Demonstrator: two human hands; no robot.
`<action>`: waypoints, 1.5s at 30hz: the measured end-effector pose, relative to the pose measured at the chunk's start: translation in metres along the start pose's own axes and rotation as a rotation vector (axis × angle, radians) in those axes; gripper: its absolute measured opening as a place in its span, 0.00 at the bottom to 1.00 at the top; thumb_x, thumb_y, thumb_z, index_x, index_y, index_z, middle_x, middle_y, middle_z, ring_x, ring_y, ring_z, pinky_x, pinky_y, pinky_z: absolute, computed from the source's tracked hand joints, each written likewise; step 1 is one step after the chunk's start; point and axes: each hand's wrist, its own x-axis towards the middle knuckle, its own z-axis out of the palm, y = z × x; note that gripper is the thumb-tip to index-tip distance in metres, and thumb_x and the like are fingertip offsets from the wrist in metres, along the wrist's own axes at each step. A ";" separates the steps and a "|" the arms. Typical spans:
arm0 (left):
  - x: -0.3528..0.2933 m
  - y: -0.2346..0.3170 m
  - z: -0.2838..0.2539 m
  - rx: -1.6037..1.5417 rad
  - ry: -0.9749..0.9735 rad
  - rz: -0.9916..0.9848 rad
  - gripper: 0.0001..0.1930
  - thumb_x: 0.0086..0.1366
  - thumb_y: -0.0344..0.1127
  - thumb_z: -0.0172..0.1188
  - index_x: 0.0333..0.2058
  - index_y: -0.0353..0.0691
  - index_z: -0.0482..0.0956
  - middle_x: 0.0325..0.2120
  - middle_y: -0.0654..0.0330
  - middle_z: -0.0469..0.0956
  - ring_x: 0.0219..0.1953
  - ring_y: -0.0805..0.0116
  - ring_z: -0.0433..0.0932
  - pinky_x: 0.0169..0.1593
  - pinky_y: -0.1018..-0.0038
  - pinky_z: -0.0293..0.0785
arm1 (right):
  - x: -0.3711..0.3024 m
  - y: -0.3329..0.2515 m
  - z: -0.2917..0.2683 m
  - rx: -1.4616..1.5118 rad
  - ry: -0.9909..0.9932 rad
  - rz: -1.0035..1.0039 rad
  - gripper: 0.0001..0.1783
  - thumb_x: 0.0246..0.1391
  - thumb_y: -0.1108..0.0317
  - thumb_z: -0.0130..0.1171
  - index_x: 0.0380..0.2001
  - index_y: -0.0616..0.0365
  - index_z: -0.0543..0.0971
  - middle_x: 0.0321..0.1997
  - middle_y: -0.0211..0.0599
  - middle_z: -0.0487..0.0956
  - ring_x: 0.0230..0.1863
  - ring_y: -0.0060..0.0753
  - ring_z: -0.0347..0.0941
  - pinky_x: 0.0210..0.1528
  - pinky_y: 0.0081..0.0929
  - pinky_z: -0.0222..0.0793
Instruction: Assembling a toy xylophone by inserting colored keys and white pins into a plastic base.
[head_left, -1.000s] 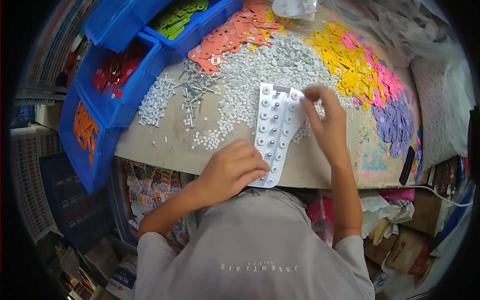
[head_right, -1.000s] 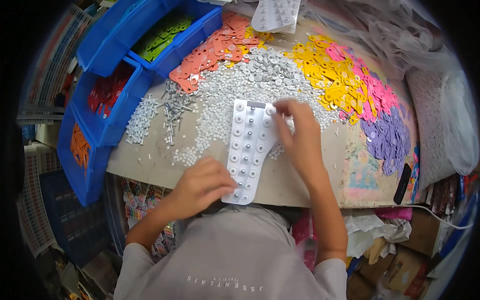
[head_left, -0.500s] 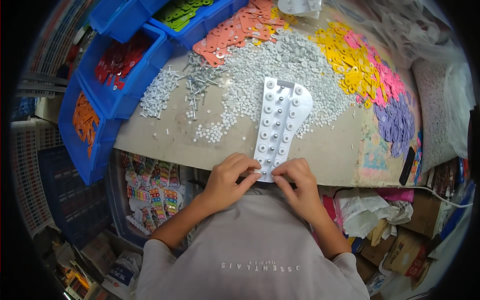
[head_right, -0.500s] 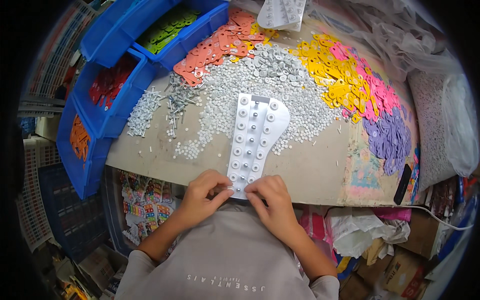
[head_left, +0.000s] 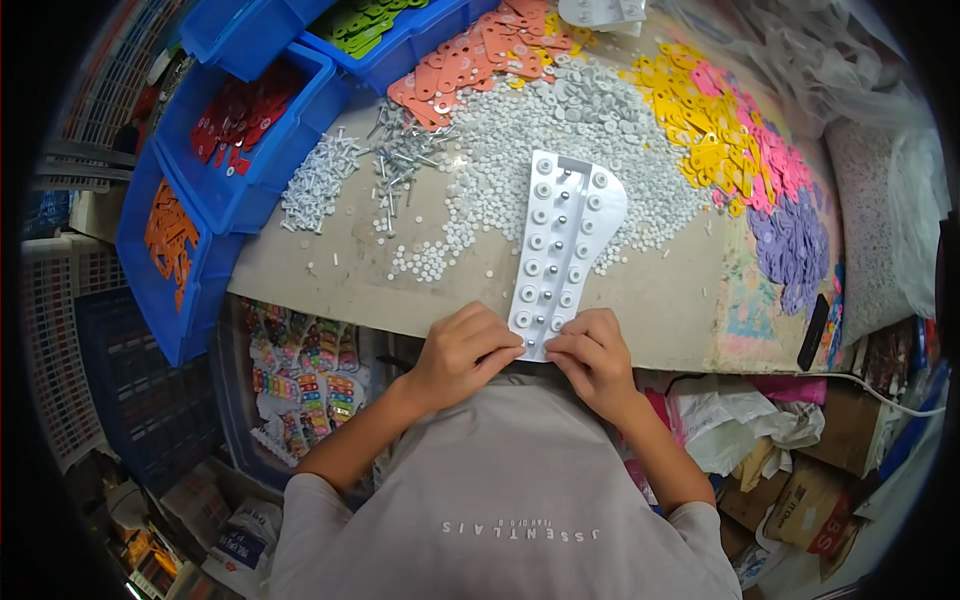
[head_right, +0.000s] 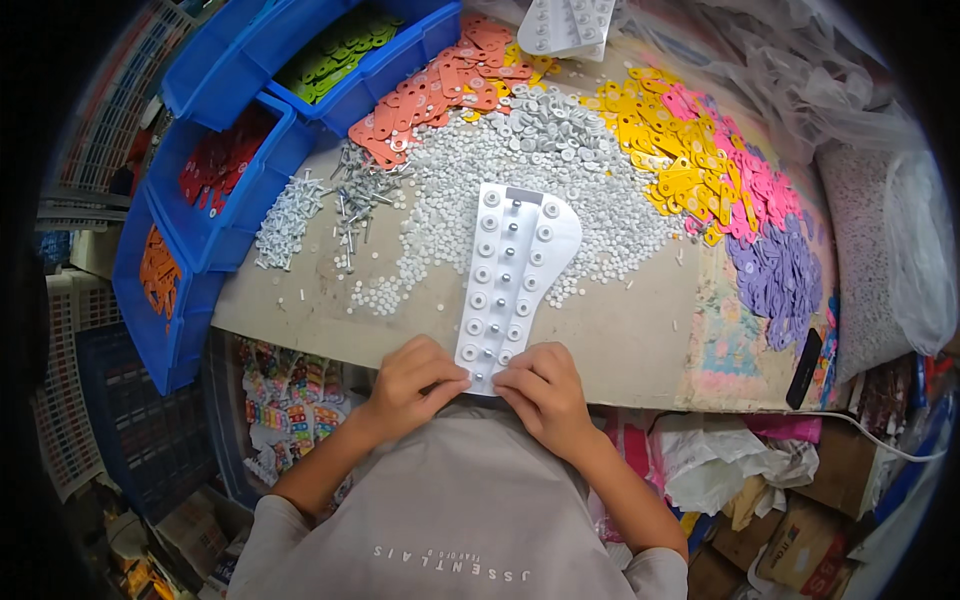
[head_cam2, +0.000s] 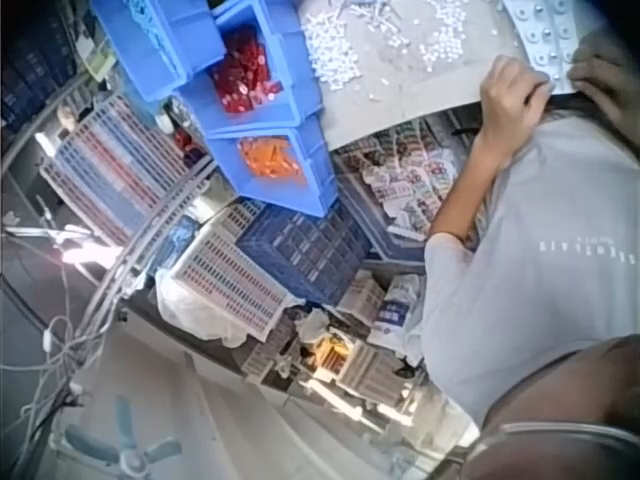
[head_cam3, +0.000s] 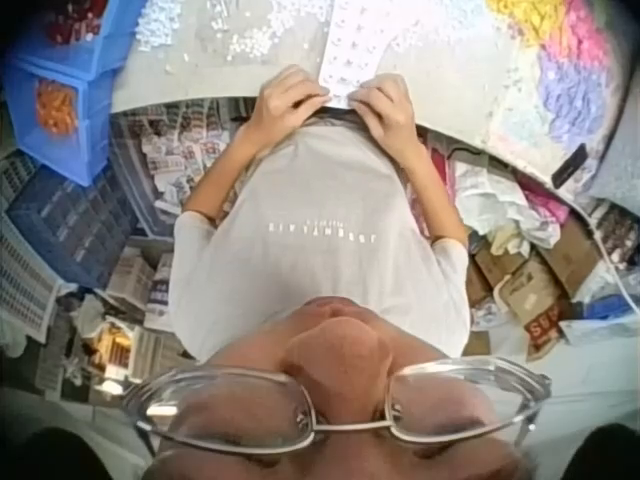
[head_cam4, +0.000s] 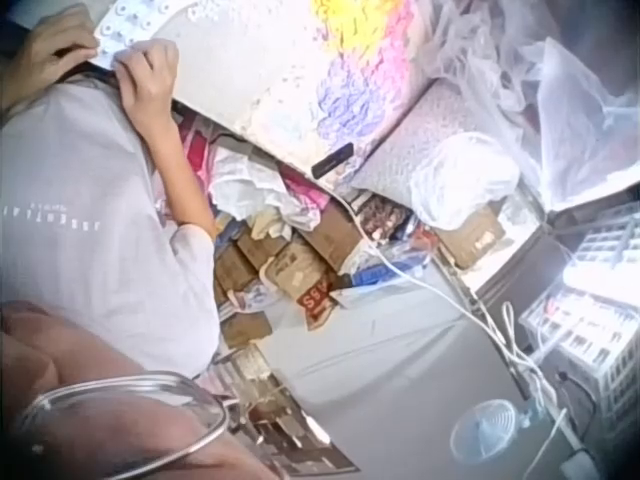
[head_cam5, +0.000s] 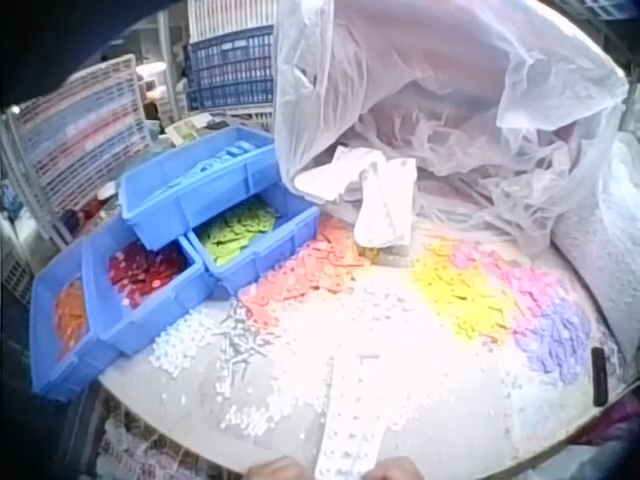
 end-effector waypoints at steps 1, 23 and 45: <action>-0.002 -0.002 0.000 -0.060 -0.009 -0.025 0.10 0.50 0.23 0.75 0.30 0.36 0.82 0.28 0.59 0.79 0.30 0.60 0.77 0.31 0.69 0.73 | 0.002 -0.001 -0.002 0.033 -0.025 0.023 0.10 0.45 0.79 0.69 0.33 0.60 0.81 0.36 0.37 0.76 0.40 0.44 0.72 0.44 0.37 0.68; -0.018 -0.016 0.029 0.123 0.036 0.030 0.31 0.57 0.54 0.69 0.53 0.41 0.75 0.43 0.54 0.78 0.46 0.53 0.76 0.51 0.60 0.69 | 0.288 -0.118 0.121 -0.105 -0.158 -0.568 0.07 0.54 0.76 0.62 0.37 0.58 0.79 0.38 0.43 0.80 0.46 0.52 0.74 0.49 0.41 0.69; -0.076 -0.053 -0.346 0.713 0.662 -0.687 0.10 0.67 0.37 0.60 0.34 0.34 0.81 0.26 0.54 0.83 0.32 0.60 0.84 0.38 0.66 0.77 | 0.404 -0.086 0.300 -0.713 -0.606 -0.516 0.10 0.54 0.69 0.61 0.38 0.55 0.86 0.40 0.43 0.87 0.44 0.45 0.85 0.43 0.38 0.80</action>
